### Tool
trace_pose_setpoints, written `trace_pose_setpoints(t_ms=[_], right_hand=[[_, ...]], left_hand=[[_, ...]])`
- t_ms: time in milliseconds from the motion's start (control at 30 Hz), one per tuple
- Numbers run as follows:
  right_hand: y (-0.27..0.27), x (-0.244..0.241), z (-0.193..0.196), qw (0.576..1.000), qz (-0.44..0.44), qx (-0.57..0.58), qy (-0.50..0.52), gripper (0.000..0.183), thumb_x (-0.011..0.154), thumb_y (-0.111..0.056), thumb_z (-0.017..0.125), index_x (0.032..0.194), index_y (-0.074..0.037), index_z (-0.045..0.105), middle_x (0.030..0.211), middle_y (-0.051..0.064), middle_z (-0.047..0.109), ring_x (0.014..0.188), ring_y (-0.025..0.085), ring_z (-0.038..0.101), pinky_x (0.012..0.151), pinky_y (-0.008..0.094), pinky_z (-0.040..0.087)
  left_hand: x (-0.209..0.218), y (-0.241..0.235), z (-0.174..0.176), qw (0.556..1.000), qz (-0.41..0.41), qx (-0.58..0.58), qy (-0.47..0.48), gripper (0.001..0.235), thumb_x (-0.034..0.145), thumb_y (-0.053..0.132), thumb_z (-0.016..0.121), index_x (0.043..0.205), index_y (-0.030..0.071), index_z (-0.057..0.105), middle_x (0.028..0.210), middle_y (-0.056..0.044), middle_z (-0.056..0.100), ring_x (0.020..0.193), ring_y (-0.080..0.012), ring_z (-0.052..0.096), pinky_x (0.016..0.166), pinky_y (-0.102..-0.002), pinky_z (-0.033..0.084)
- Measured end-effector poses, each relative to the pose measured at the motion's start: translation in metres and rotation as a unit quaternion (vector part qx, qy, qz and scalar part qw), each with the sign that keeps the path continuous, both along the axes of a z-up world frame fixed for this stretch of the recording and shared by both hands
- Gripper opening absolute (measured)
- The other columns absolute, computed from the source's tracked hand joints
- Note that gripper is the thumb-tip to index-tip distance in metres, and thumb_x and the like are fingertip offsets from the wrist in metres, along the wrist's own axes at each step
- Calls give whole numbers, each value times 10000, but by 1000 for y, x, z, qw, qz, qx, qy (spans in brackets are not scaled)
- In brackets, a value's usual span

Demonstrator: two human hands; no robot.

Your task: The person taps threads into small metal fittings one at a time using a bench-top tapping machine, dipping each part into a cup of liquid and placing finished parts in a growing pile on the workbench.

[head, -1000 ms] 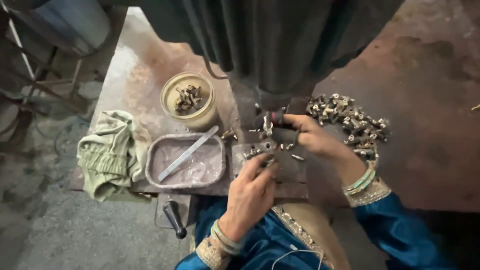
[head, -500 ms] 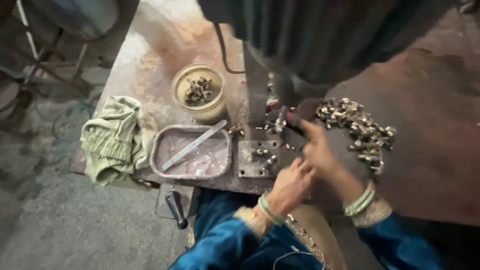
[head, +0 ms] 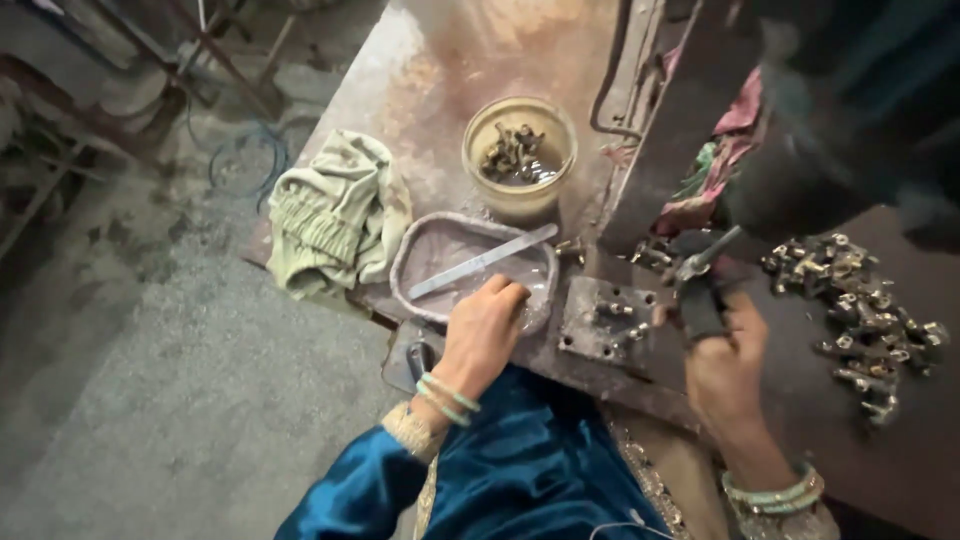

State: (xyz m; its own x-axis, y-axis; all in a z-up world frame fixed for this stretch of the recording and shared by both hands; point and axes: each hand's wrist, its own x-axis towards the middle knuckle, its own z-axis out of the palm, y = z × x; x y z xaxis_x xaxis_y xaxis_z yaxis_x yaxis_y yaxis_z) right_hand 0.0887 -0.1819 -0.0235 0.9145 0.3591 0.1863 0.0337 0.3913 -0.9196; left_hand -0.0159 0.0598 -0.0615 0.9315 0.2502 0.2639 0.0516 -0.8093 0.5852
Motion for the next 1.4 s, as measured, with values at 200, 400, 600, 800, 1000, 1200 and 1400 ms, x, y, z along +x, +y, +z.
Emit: trace_pose_setpoints(t_ms=[200, 400, 600, 800, 1000, 1200, 1400], right_hand=[[-5, 8, -4, 1000, 22, 8, 16, 327, 986, 88, 457, 1283, 33, 583, 1222, 165, 630, 1029, 232, 619, 864, 374, 538], [-5, 8, -19, 1000, 16, 3, -9, 372, 948, 86, 444, 1293, 35, 573, 1224, 158, 638, 1025, 235, 627, 887, 378, 545], [-11, 8, -21, 997, 10, -43, -57, 413, 934, 98, 453, 1326, 35, 569, 1204, 124, 629, 1017, 204, 620, 918, 351, 533], [-7, 8, -8, 1000, 6, -24, -15, 389, 974, 69, 446, 1337, 25, 579, 1172, 123, 663, 962, 186, 639, 872, 324, 541], [3, 3, 16, 998, -11, -55, -40, 387, 993, 58, 451, 1356, 23, 581, 1154, 88, 666, 939, 157, 622, 832, 312, 539], [0, 7, 7, 997, -18, -61, -35, 323, 1022, 48, 474, 1317, 27, 603, 1131, 82, 672, 921, 154, 624, 843, 299, 527], [3, 4, 1, 999, -30, -39, -23, 334, 961, 82, 459, 1252, 23, 614, 1119, 75, 683, 958, 156, 657, 889, 307, 551]], left_hand=[[14, 1, -22, 998, 8, -40, -47, 132, 796, 91, 750, 926, 108, 768, 892, -120, 713, 850, -332, 706, 761, -415, 555], [3, 24, -19, 825, 16, -564, 47, 179, 880, 86, 773, 1032, -10, 763, 920, -54, 784, 808, -101, 722, 731, -240, 582], [-16, -46, -20, 822, -31, -568, -7, 165, 875, 53, 751, 1029, -6, 736, 945, -30, 768, 857, -70, 716, 772, -226, 586], [-17, -76, -15, 954, -29, -297, -25, 189, 819, 67, 762, 1005, 72, 731, 916, -86, 699, 691, -206, 720, 641, -290, 569], [0, -83, -23, 974, -91, -182, -97, 193, 872, 86, 730, 1048, 82, 650, 961, -110, 615, 867, -321, 669, 743, -394, 553], [7, -69, 23, 983, -90, -85, -134, 305, 797, 50, 703, 1095, 71, 638, 1045, -102, 621, 978, -337, 618, 807, -411, 524], [48, -70, 0, 981, -131, 118, -84, 335, 773, 53, 705, 1105, 76, 665, 1109, -75, 654, 1133, -329, 591, 913, -408, 529]])
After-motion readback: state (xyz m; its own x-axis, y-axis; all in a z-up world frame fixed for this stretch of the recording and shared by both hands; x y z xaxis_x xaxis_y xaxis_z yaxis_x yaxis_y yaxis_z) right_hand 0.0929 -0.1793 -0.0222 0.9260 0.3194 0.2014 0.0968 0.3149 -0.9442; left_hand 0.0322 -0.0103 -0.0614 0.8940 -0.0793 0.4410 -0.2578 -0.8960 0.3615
